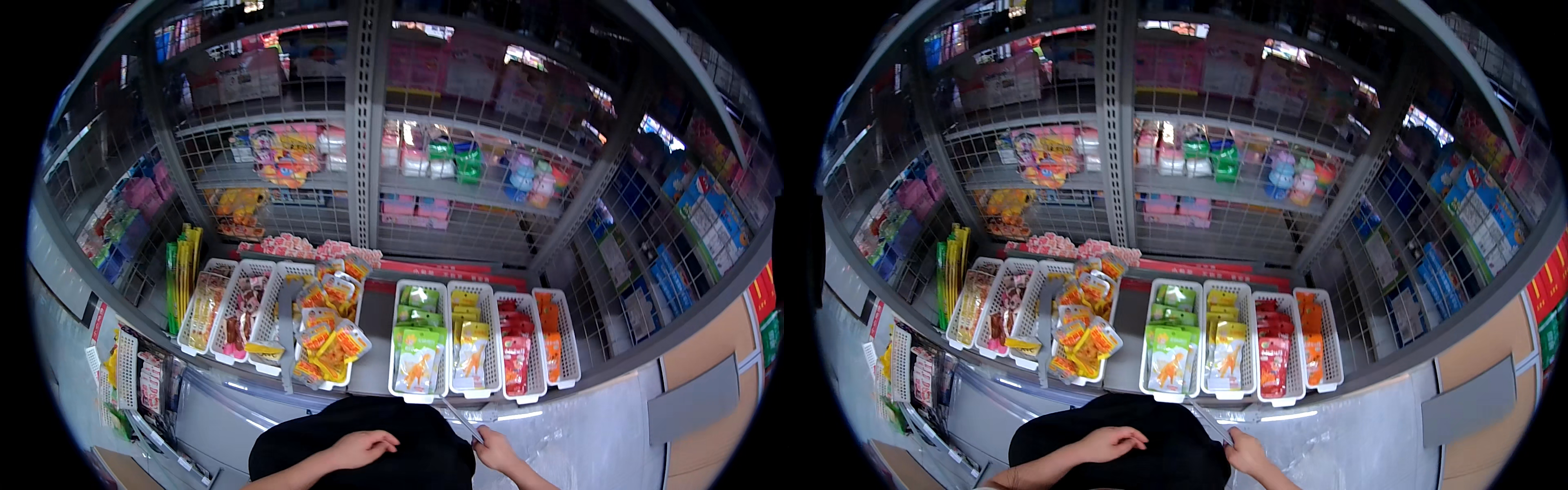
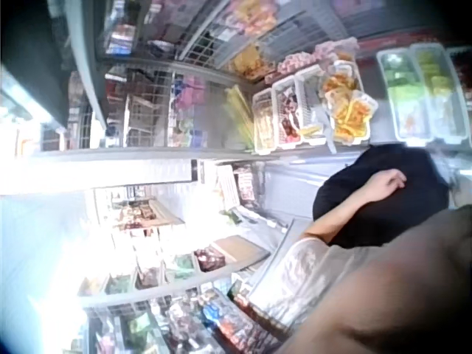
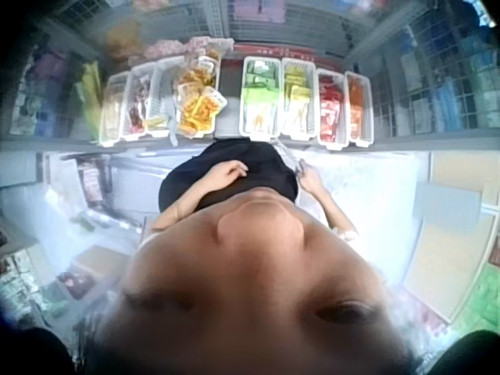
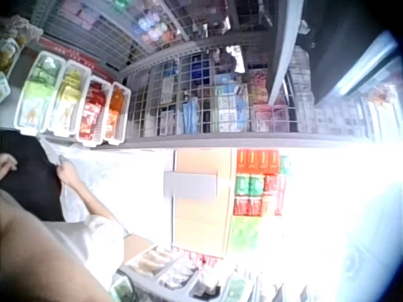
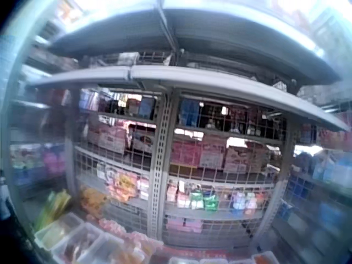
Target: The person assembles a gray metal shelving unit in a store aisle. They pick up shelf panels and metal support bars, then insert the bars into the unit's frame to secure the panels in place. The person works on multiple levels of the shelving unit, adjusting and fitting the components by hand.
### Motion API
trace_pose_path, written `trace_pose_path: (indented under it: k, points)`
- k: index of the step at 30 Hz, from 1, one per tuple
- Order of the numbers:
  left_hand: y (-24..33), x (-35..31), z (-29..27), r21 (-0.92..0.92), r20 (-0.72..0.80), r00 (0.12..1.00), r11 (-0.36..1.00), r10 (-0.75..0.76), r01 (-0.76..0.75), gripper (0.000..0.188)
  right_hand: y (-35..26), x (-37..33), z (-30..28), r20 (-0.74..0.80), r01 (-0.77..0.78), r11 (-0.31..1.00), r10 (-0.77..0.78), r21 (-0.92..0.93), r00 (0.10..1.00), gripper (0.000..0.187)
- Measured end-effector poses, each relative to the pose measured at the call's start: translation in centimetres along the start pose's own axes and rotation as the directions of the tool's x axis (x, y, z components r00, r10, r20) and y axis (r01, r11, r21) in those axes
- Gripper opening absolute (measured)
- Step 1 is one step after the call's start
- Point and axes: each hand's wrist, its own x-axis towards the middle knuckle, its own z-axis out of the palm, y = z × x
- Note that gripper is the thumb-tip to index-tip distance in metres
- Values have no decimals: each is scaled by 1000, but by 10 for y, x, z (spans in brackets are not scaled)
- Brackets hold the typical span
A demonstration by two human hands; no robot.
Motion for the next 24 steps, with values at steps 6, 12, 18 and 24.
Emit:
trace_pose_path:
  k: [6,12,18,24]
  points:
    - [96,19,5,-655,389,918,722,71,222,51,-144,-47,-53,-387,582,755,-462,301,798,19]
    - [133,-34,-24,-968,233,968,119,98,221,56,-244,-61,-60,-281,908,393,-896,-146,342,27]
    - [136,-47,-46,-997,-16,987,-70,-163,-27,25,-284,-69,-57,-125,857,425,-905,-291,406,35]
    - [151,-49,-118,-833,-549,819,-194,168,-519,21,-288,-67,-63,-208,442,442,-483,781,850,37]
